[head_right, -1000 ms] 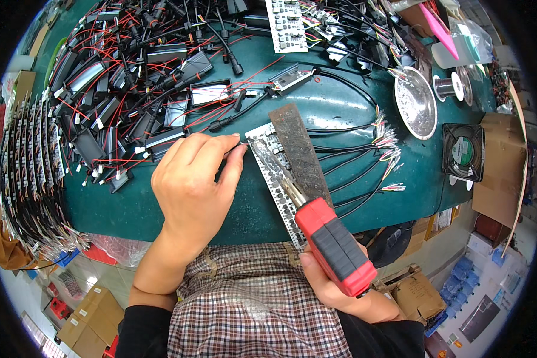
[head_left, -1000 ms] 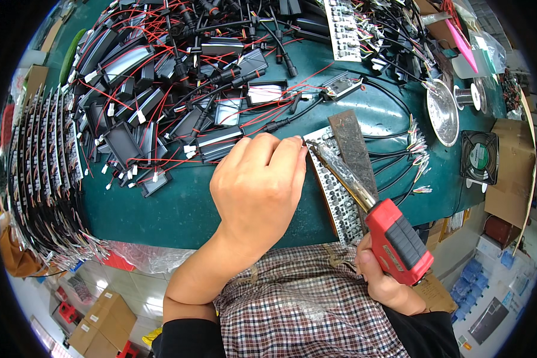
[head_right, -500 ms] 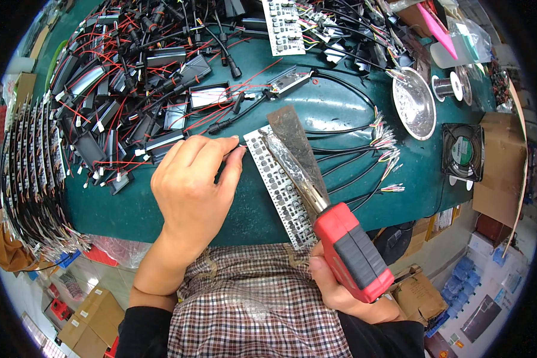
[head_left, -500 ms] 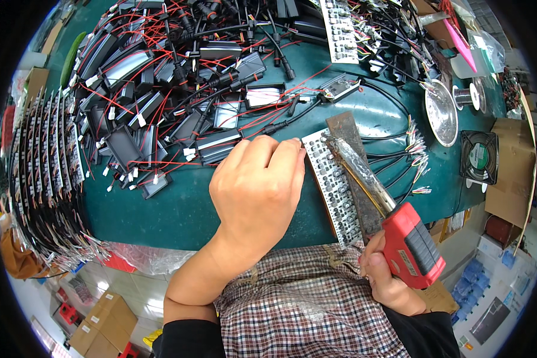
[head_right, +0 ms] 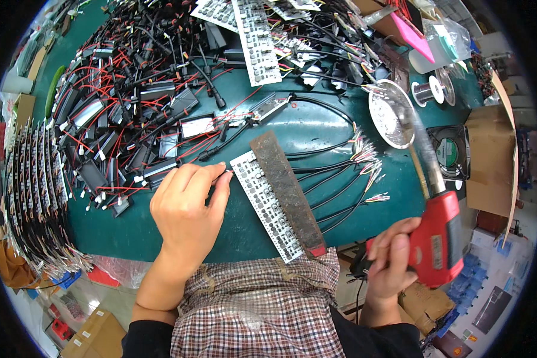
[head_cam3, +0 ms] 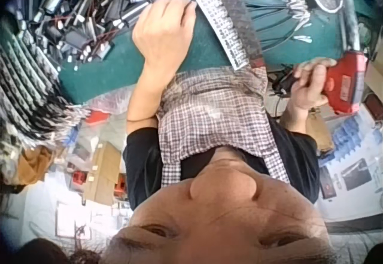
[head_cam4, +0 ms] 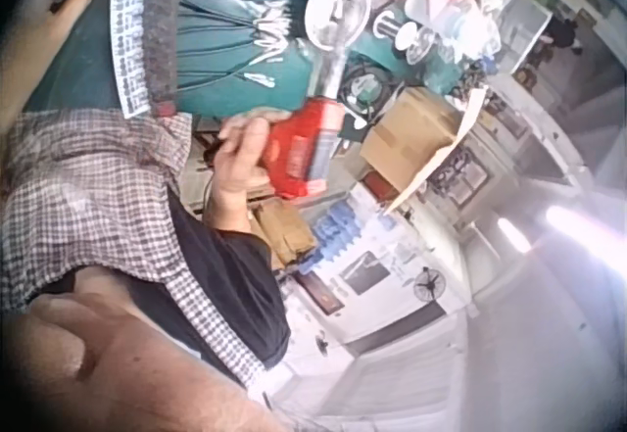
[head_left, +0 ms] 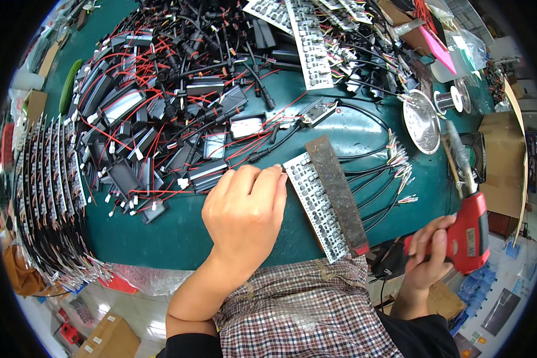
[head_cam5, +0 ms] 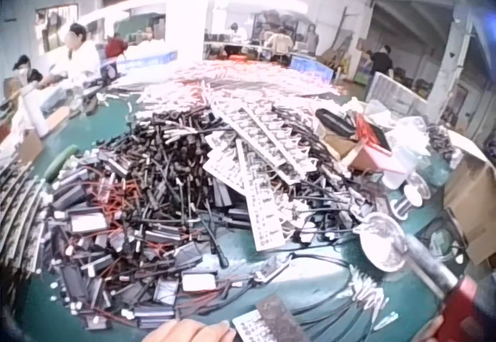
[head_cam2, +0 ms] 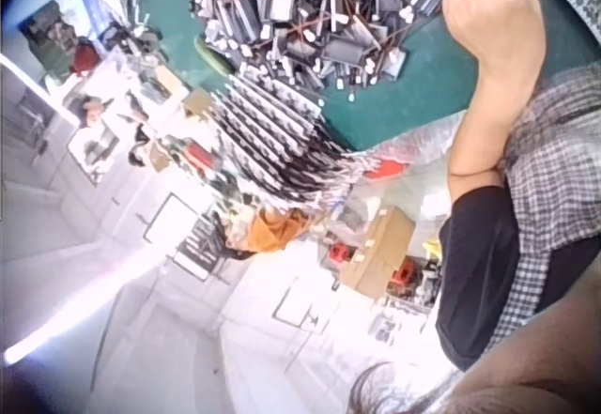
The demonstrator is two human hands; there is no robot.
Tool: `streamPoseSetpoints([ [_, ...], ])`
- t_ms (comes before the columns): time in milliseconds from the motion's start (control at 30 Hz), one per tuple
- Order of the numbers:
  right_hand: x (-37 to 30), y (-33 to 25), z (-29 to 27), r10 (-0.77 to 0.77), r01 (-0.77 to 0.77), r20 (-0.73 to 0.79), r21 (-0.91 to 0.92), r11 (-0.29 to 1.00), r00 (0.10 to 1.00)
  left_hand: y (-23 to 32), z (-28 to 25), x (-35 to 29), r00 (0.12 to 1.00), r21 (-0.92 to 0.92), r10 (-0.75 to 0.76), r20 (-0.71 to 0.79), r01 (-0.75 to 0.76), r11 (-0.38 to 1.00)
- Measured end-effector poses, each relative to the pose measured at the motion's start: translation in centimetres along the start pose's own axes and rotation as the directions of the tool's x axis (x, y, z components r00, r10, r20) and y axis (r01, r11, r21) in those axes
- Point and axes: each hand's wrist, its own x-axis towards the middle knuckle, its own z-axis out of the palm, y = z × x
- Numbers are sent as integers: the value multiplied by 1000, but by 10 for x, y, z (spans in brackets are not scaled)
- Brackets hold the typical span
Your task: The person handles circuit board panels, rubs a metal bar across a circuit board, and solders wires to it using a soldering tool.
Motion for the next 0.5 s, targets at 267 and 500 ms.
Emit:
streamPoseSetpoints([
  [267,57,11,-24,192,-177,-170,98,979,966,2,0,2,1000,-19,22,-10,-23,1000],
  [500,71,24,-52,479,-398,-9,541,740,878,3,1,2,999,-9,34,2,-34,999],
])
